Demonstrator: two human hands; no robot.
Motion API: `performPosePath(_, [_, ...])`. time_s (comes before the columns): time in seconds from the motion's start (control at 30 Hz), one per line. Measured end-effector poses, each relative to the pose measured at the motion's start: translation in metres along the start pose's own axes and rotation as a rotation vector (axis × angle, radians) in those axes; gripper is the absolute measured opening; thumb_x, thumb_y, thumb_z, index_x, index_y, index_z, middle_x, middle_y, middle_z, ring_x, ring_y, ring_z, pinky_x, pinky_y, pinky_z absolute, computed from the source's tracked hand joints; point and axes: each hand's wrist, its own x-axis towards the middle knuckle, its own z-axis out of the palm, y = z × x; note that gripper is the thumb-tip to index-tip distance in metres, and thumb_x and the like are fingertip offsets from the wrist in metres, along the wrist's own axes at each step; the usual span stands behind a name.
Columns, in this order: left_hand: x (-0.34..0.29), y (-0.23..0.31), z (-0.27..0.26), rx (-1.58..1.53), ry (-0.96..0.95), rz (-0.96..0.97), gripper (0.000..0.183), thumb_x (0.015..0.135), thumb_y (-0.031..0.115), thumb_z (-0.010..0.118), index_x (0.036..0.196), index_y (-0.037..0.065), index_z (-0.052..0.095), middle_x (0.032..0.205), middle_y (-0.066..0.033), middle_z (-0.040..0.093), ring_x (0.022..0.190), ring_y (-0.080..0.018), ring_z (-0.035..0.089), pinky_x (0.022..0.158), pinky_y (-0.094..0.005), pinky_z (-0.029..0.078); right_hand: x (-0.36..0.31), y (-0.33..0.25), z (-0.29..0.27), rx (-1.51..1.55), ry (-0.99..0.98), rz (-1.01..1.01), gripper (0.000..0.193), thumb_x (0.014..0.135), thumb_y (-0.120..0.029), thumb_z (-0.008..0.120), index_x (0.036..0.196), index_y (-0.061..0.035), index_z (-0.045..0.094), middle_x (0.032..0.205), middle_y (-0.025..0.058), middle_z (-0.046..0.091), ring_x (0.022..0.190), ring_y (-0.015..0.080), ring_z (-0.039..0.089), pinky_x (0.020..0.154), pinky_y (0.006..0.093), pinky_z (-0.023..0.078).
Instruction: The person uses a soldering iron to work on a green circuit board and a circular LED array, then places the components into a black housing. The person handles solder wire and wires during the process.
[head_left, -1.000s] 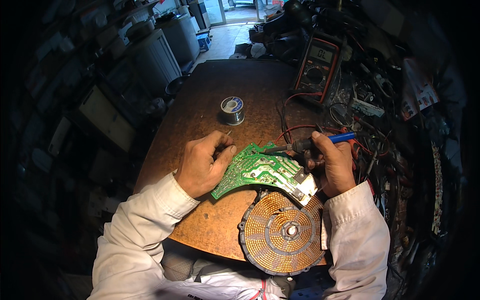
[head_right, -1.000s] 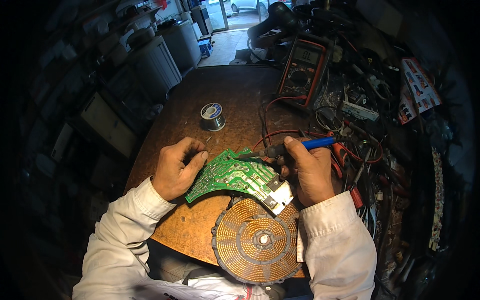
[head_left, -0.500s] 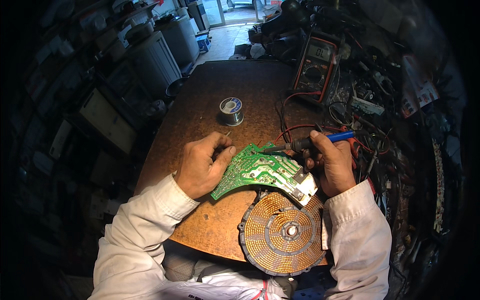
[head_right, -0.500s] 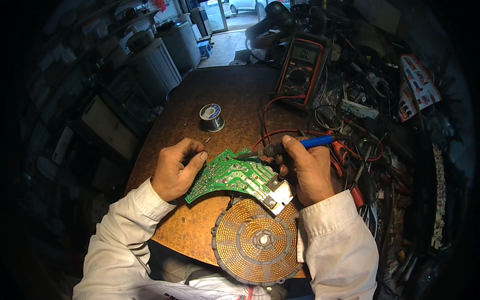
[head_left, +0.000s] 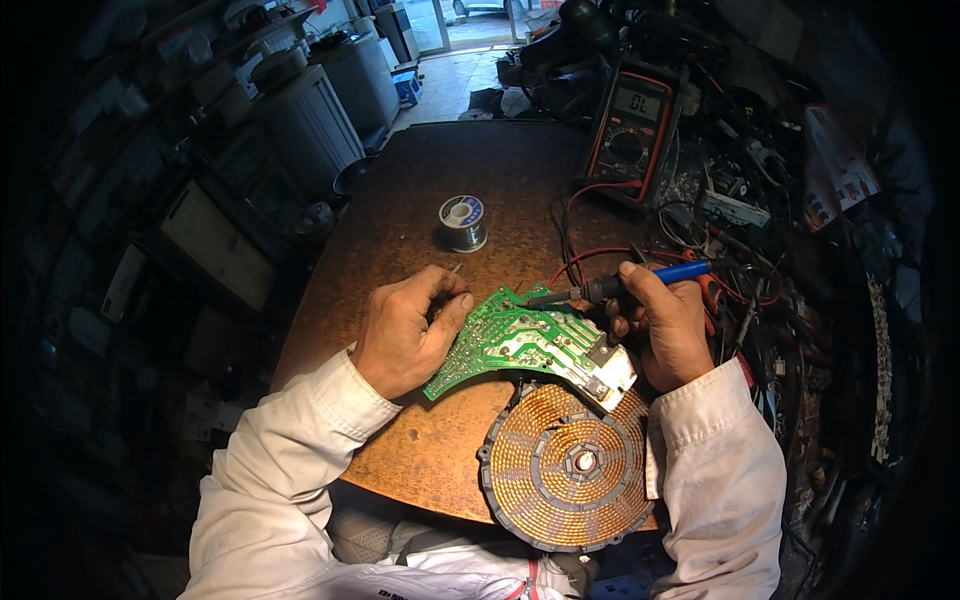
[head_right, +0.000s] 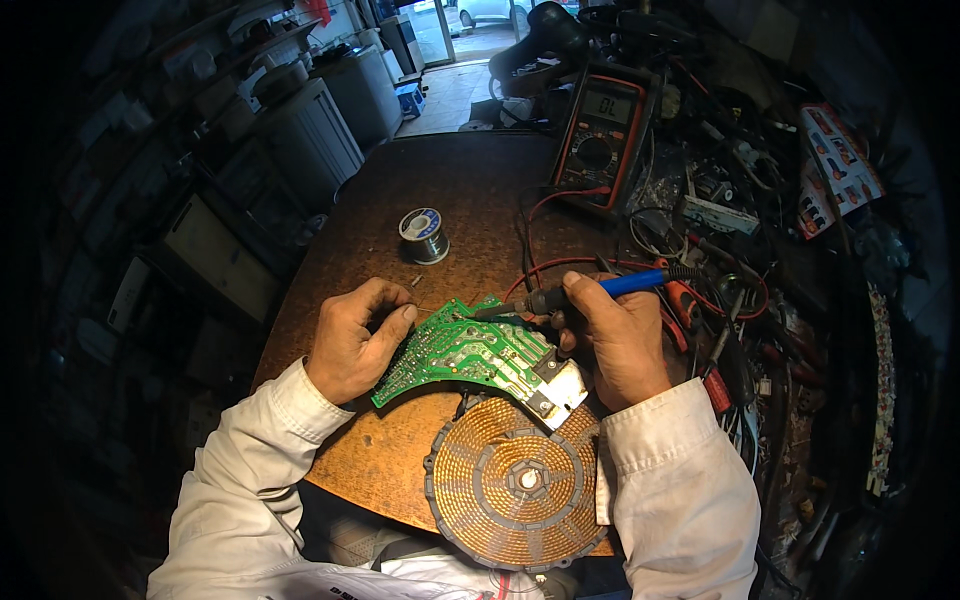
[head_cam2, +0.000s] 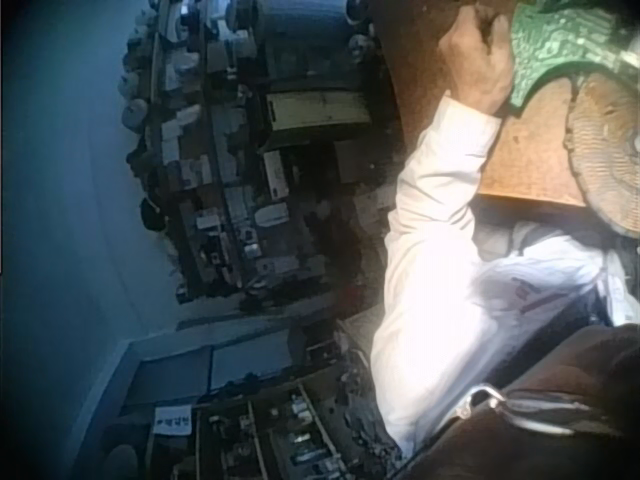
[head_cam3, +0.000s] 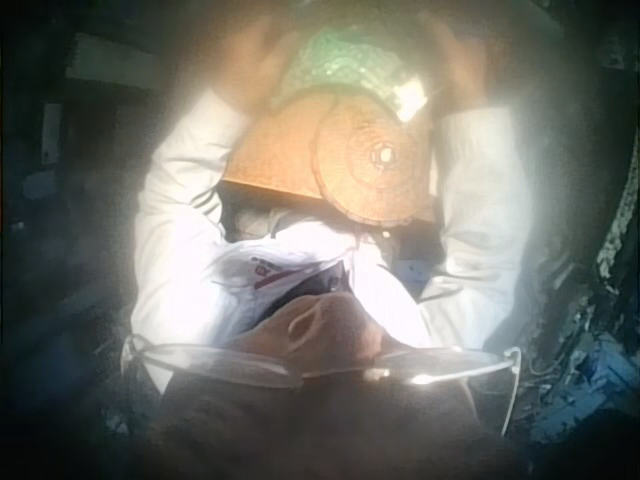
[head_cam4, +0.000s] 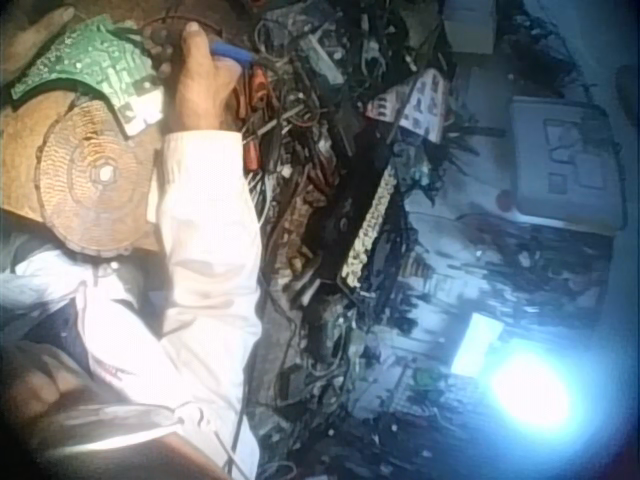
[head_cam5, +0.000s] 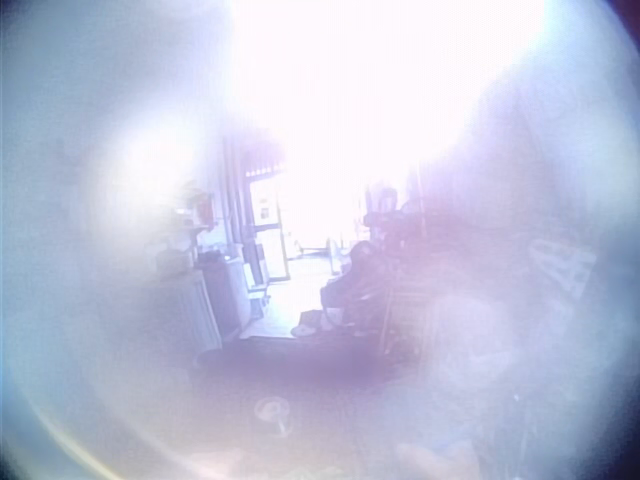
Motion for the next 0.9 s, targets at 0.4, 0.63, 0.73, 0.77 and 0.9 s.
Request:
performPosePath(0.4, [-0.0001, 0.0008, -0.0013, 0.008, -0.010, -0.014, 0.009, 0.095, 0.004, 0.070, 0.097, -0.004, 0.067, 0.073, -0.0117, 0.070, 0.065, -0.0130, 0.067, 0.058, -0.0278, 0.051, -0.0015, -0.0015, 0.0035, 0.017, 0.011, -0.009, 0.023, 0.094, -0.023, 0.072, 0.083, -0.0052, 0.064, 0.070, 0.0073, 0.067, 0.050, 0.0100, 0.055, 0.047, 0.0216, 0.045])
performPosePath(0.63, [-0.0001, 0.0001, -0.0009, 0.003, -0.010, -0.016, 0.008, 0.095, 0.004, 0.070, 0.097, -0.004, 0.067, 0.073, -0.0111, 0.070, 0.064, -0.0127, 0.067, 0.058, -0.0277, 0.050, -0.0009, -0.0012, 0.0025, 0.029, 0.004, -0.001, 0.022, 0.094, -0.023, 0.072, 0.083, -0.0054, 0.064, 0.070, 0.0076, 0.067, 0.051, 0.0101, 0.056, 0.047, 0.0218, 0.045])
performPosePath(0.73, [0.0004, 0.0011, -0.0008, 0.005, -0.013, -0.014, 0.008, 0.095, 0.004, 0.070, 0.097, -0.004, 0.067, 0.072, -0.0111, 0.070, 0.064, -0.0127, 0.067, 0.058, -0.0276, 0.050, -0.0007, -0.0013, 0.0028, 0.033, 0.006, -0.001, 0.022, 0.094, -0.022, 0.072, 0.083, -0.0056, 0.064, 0.071, 0.0078, 0.067, 0.051, 0.0102, 0.056, 0.047, 0.0217, 0.045])
performPosePath(0.77, [0.0004, 0.0014, -0.0010, 0.004, -0.014, -0.014, 0.008, 0.095, 0.004, 0.070, 0.097, -0.004, 0.067, 0.072, -0.0111, 0.070, 0.064, -0.0127, 0.067, 0.058, -0.0276, 0.050, -0.0007, -0.0015, 0.0030, 0.033, 0.006, 0.002, 0.021, 0.094, -0.022, 0.072, 0.083, -0.0056, 0.063, 0.071, 0.0079, 0.067, 0.051, 0.0102, 0.056, 0.047, 0.0217, 0.045])
performPosePath(0.9, [0.0001, 0.0014, -0.0018, 0.007, -0.010, -0.010, 0.008, 0.094, 0.004, 0.070, 0.097, -0.004, 0.067, 0.072, -0.0114, 0.070, 0.064, -0.0128, 0.067, 0.057, -0.0277, 0.050, -0.0004, -0.0010, 0.0014, 0.034, -0.003, 0.001, 0.022, 0.094, -0.022, 0.072, 0.084, -0.0055, 0.063, 0.071, 0.0082, 0.067, 0.051, 0.0104, 0.056, 0.047, 0.0220, 0.045])
